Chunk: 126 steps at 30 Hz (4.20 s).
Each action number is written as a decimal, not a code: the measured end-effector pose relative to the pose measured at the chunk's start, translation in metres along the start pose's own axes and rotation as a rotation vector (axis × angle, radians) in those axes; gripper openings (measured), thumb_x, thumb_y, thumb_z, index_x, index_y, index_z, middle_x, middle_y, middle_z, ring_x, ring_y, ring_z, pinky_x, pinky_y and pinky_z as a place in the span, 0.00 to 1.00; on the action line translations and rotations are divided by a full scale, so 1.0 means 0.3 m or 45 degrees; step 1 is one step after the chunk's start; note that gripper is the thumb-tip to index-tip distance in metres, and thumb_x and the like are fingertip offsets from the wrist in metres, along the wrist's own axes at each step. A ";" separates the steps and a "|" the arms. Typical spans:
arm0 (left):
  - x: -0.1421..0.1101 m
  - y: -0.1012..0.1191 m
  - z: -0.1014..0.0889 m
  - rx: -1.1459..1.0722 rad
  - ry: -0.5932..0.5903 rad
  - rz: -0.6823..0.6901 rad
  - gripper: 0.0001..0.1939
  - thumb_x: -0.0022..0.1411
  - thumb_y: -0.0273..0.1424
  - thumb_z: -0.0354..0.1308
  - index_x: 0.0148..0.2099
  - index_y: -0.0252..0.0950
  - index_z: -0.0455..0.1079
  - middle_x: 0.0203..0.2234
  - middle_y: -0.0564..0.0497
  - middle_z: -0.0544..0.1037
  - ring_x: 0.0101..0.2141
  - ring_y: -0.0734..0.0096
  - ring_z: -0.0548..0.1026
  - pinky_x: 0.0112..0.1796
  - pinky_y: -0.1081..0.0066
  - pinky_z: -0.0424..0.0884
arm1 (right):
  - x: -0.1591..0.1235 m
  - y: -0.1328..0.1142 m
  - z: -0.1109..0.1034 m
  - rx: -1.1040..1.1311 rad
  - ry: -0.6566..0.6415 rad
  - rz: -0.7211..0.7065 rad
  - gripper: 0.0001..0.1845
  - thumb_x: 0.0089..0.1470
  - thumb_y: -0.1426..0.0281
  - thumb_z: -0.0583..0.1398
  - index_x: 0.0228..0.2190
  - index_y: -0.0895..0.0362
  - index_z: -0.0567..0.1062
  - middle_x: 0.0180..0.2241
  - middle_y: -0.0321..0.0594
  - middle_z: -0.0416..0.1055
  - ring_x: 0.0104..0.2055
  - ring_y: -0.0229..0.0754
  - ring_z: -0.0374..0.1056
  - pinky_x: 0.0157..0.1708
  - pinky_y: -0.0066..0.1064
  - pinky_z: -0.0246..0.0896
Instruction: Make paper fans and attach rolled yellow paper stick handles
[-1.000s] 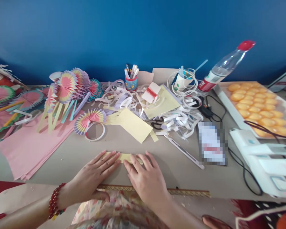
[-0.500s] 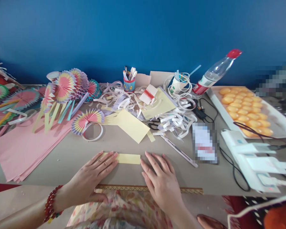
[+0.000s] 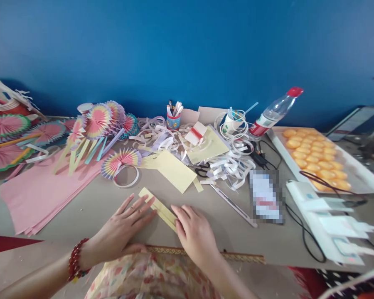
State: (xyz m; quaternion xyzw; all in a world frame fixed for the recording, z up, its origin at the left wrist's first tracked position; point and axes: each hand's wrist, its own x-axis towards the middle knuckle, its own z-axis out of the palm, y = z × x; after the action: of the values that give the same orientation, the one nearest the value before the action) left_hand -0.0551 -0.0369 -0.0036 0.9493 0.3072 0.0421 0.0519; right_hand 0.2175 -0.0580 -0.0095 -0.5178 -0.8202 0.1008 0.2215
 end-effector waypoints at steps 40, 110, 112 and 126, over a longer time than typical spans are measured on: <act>0.097 0.000 -0.030 -0.182 0.139 0.008 0.14 0.72 0.25 0.44 0.37 0.36 0.69 0.31 0.49 0.72 0.33 0.65 0.68 0.37 0.65 0.63 | 0.022 0.012 0.001 -0.173 -0.074 -0.424 0.10 0.65 0.76 0.55 0.32 0.56 0.73 0.36 0.42 0.74 0.39 0.42 0.67 0.40 0.33 0.63; 0.116 0.037 0.005 -0.403 0.111 -0.493 0.08 0.67 0.25 0.50 0.34 0.38 0.60 0.31 0.50 0.69 0.33 0.64 0.68 0.35 0.63 0.61 | -0.008 0.029 -0.021 0.184 -0.008 0.191 0.04 0.63 0.73 0.56 0.36 0.52 0.68 0.40 0.41 0.69 0.44 0.47 0.67 0.56 0.48 0.59; 0.120 0.040 -0.005 -0.399 0.097 -0.495 0.08 0.68 0.26 0.49 0.33 0.37 0.60 0.31 0.50 0.69 0.33 0.63 0.68 0.35 0.63 0.61 | -0.009 0.024 -0.017 0.167 -0.007 0.156 0.05 0.63 0.75 0.56 0.36 0.52 0.69 0.40 0.41 0.69 0.44 0.47 0.67 0.58 0.50 0.57; 0.141 0.046 -0.020 -0.286 0.018 -0.516 0.09 0.68 0.25 0.49 0.33 0.38 0.62 0.31 0.49 0.70 0.32 0.63 0.68 0.34 0.62 0.61 | 0.020 0.031 -0.010 0.078 -0.092 -0.228 0.23 0.62 0.81 0.51 0.48 0.46 0.77 0.43 0.41 0.73 0.47 0.45 0.68 0.57 0.48 0.64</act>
State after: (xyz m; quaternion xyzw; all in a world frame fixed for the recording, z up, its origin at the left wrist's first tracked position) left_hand -0.0136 -0.0228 0.0062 0.8561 0.4854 0.0715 0.1626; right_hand 0.2242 -0.0485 -0.0089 -0.4314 -0.8672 0.1241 0.2154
